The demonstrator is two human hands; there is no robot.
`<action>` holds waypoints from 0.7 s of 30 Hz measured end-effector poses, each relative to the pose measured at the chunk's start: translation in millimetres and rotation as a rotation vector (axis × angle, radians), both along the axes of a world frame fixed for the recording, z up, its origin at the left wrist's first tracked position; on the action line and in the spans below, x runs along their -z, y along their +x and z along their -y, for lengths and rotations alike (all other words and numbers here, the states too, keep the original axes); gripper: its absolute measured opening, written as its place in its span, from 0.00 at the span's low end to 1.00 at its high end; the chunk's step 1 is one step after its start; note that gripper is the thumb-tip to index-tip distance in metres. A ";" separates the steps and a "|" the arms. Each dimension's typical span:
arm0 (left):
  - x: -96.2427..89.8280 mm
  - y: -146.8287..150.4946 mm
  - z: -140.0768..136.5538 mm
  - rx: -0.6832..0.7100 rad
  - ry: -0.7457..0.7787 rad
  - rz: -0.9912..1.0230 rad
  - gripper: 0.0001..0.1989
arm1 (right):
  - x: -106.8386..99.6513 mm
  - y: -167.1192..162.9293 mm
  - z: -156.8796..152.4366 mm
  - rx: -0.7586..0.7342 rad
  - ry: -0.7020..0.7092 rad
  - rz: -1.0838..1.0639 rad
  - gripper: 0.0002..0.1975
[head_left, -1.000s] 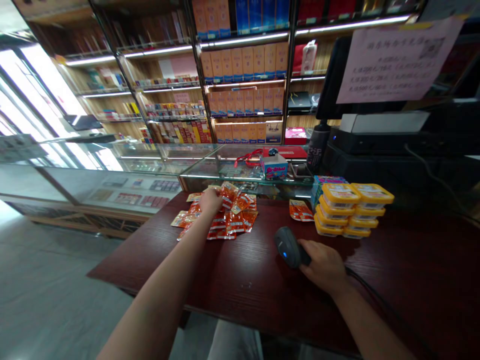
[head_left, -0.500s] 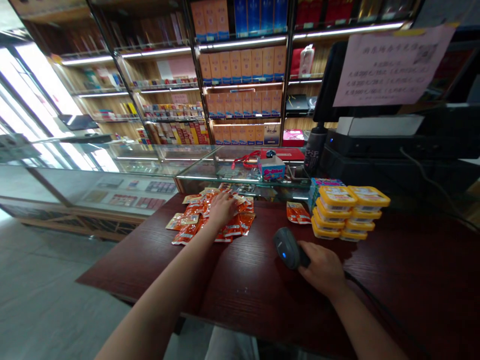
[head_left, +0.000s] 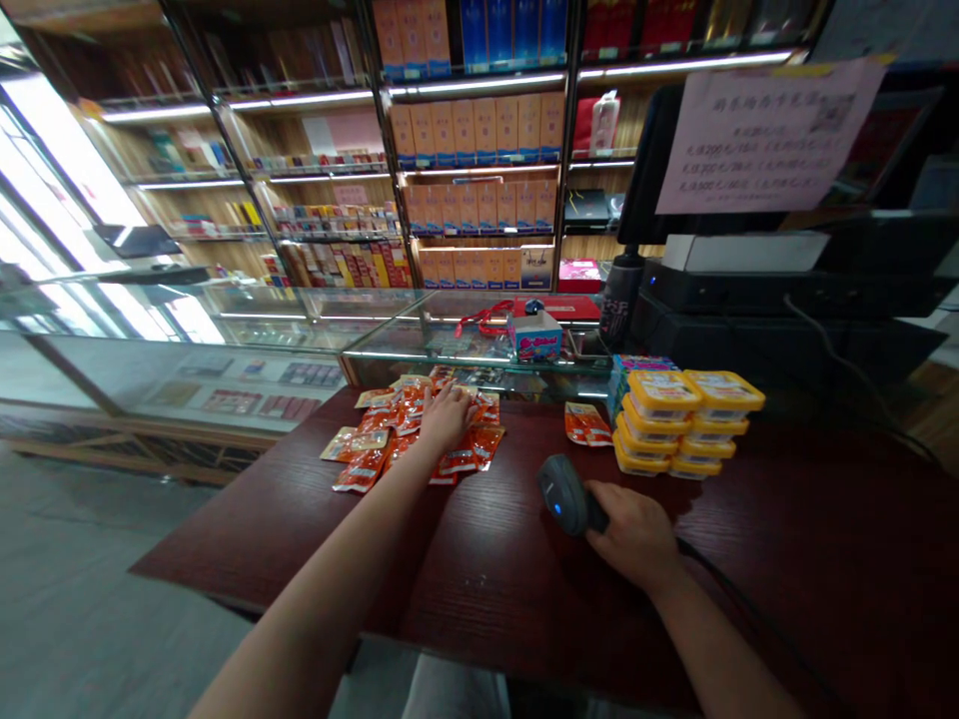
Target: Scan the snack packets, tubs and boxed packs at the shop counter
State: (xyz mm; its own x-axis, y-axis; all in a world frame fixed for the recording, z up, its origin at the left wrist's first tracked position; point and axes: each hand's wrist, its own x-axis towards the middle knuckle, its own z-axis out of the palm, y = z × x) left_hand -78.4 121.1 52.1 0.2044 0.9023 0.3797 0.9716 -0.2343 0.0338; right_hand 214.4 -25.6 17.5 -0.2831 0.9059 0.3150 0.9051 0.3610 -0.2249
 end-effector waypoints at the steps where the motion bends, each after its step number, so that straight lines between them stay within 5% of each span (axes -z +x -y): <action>1: -0.2 2.3 -0.4 0.009 0.020 0.002 0.16 | -1.9 -0.5 0.4 0.005 -0.016 0.009 0.17; 9: -9.6 47.0 1.3 0.088 0.021 0.050 0.15 | -8.9 -1.6 0.3 0.023 -0.094 0.067 0.15; 15: -0.5 123.6 -7.6 0.246 -0.220 0.401 0.12 | -10.0 -2.2 0.1 0.021 -0.087 0.103 0.11; 21: 10.5 185.7 -25.3 -0.014 -0.507 0.539 0.12 | -10.4 -1.5 -2.5 0.021 -0.112 0.100 0.12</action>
State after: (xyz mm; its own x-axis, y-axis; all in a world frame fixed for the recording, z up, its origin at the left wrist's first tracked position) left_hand 107.3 146.4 41.6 0.0946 0.9947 -0.0402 0.7925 -0.0509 0.6077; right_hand 212.9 -23.0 27.9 -0.2891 0.9398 0.1823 0.9320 0.3198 -0.1707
